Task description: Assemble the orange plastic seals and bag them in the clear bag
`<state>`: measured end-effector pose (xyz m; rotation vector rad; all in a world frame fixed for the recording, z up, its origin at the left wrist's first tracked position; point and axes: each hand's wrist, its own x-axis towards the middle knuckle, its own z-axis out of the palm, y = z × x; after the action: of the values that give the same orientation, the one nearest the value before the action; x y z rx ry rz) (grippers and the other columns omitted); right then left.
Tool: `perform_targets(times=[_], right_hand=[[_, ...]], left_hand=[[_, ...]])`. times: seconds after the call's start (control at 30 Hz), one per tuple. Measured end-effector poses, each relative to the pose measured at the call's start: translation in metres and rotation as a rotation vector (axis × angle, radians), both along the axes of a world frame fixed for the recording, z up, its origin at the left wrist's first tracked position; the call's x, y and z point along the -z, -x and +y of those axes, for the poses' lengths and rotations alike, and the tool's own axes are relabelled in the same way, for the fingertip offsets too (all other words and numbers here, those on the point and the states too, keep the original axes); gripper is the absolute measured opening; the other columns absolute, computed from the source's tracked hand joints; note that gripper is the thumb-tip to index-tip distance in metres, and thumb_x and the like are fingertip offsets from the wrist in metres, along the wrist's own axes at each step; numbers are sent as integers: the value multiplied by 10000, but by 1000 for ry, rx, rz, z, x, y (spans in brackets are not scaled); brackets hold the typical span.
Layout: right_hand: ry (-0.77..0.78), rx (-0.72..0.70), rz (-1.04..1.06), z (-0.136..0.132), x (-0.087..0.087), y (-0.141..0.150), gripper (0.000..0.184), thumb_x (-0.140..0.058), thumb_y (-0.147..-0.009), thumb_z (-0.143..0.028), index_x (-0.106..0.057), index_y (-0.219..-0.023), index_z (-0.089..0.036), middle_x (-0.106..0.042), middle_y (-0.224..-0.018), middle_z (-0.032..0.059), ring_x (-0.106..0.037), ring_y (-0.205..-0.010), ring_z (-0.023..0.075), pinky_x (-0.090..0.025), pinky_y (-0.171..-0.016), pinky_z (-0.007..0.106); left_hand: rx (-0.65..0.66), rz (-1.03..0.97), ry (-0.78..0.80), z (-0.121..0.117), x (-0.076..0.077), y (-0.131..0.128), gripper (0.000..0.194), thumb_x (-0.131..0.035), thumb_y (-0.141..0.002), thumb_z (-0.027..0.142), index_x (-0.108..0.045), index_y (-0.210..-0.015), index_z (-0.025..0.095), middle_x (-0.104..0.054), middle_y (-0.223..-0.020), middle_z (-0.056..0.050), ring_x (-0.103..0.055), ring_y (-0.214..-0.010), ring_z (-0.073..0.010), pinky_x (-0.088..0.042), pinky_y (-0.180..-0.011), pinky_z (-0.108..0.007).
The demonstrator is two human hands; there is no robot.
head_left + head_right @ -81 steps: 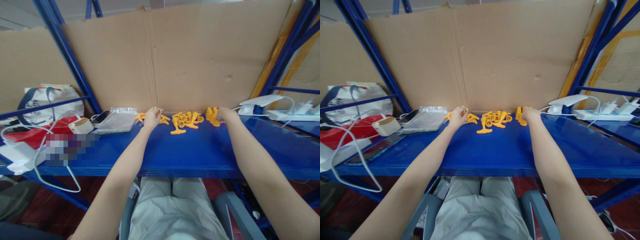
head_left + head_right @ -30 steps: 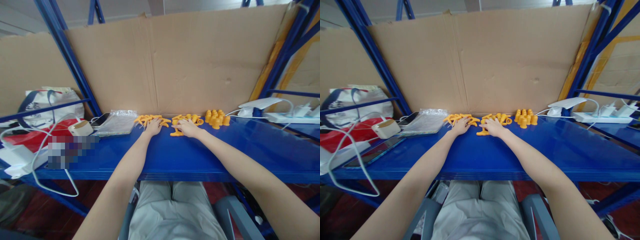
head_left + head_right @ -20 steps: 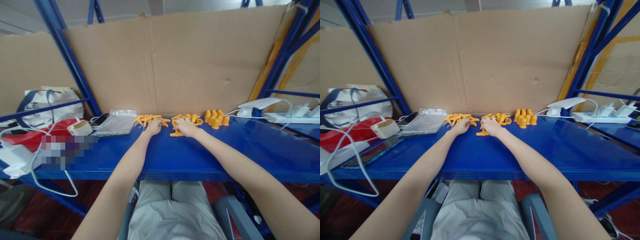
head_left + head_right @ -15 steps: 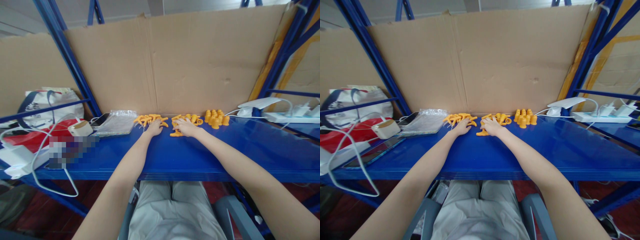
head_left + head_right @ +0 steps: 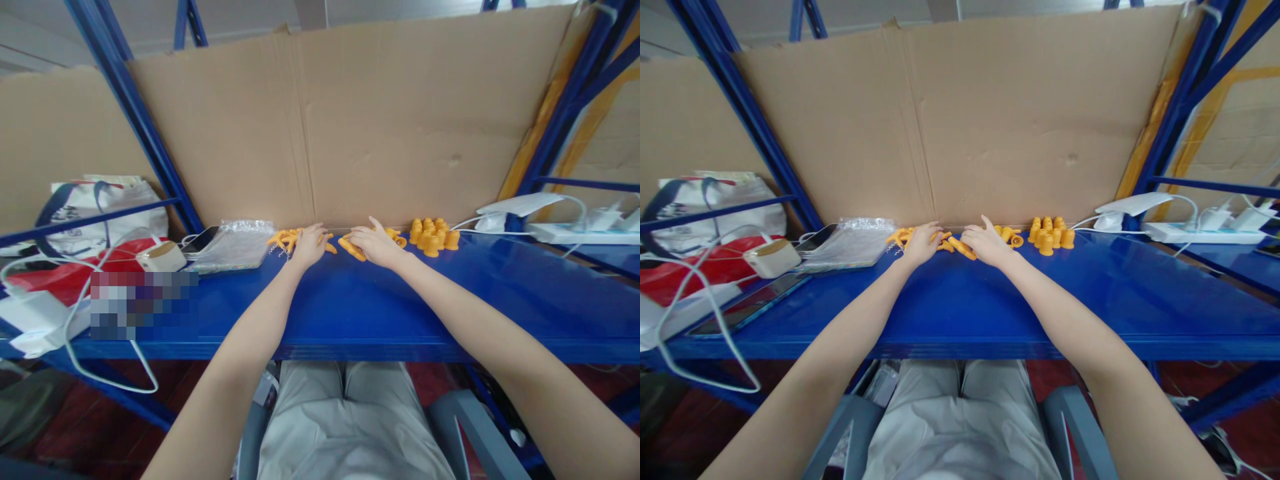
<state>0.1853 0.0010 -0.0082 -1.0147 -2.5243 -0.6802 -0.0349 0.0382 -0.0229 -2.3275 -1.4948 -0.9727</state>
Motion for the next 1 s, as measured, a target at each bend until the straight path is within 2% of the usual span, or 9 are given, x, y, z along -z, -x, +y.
perform_targets(times=[0.13, 0.27, 0.47, 0.63, 0.73, 0.8, 0.9, 1.0], right_hand=[[-121, 67, -24, -7, -9, -1, 312, -458, -922, -86, -715, -1079, -169, -708, -1035, 112, -578, -1055, 251, -158, -1142, 612], [-135, 148, -55, -11, -12, -2, 325, -455, -920, -82, -718, -1096, -156, -713, -959, 112, -580, -1008, 259, -201, -1112, 581], [-53, 200, -85, -15, -12, 1, 301, -474, -939, -129, -724, -1103, -169, -745, -1047, 135, -618, -1028, 275, -215, -1066, 543], [10, 179, -26, -17, -11, 4, 293, -458, -978, -231, -718, -1092, -162, -749, -1085, 159, -640, -1047, 292, -263, -998, 483], [54, 163, 31, -16, -10, 4, 300, -445, -989, -265, -706, -1105, -171, -754, -1094, 146, -650, -1035, 281, -280, -960, 446], [67, 175, 67, -14, -11, 3, 309, -432, -994, -274, -697, -1110, -167, -750, -1113, 147, -650, -1037, 277, -281, -943, 430], [92, 229, 85, -13, -12, 2, 318, -424, -997, -288, -683, -1115, -146, -736, -1139, 167, -646, -1047, 287, -285, -906, 412], [135, 297, 67, -13, -13, 2, 283, -451, -989, -276, -666, -1109, -136, -730, -1129, 170, -642, -1046, 293, -286, -876, 401]], left_hand=[[109, -27, -170, -24, -15, -16, 327, -389, -1004, 275, -665, -1157, 192, -615, -1388, -118, -514, -1343, -234, -256, -1205, -535], [209, 77, -172, -40, -16, -32, 337, -449, -980, 311, -615, -1252, 201, -626, -1366, -113, -523, -1328, -237, -213, -1221, -541], [143, 225, -51, -42, -11, -36, 252, -575, -910, 304, -655, -1136, 226, -523, -1492, -107, -420, -1420, -288, -182, -1213, -613], [84, 260, -34, -44, -14, -35, 243, -635, -871, 304, -663, -1096, 216, -447, -1554, -108, -350, -1461, -316, -153, -1212, -633], [50, 259, -43, -46, -17, -37, 225, -562, -903, 234, -665, -1102, 215, -395, -1589, -103, -375, -1449, -311, -239, -1196, -594], [14, 252, -26, -48, -19, -38, 268, -497, -932, 206, -652, -1150, 207, -377, -1595, -119, -478, -1373, -304, -350, -1146, -535], [-43, 253, 56, -48, -22, -39, 344, -424, -974, 221, -606, -1266, 218, -531, -1455, -142, -634, -1178, -279, -482, -1011, -446], [-75, 271, 119, -48, -23, -39, 351, -426, -989, 266, -591, -1295, 218, -662, -1233, -127, -667, -1104, -275, -516, -939, -395]])
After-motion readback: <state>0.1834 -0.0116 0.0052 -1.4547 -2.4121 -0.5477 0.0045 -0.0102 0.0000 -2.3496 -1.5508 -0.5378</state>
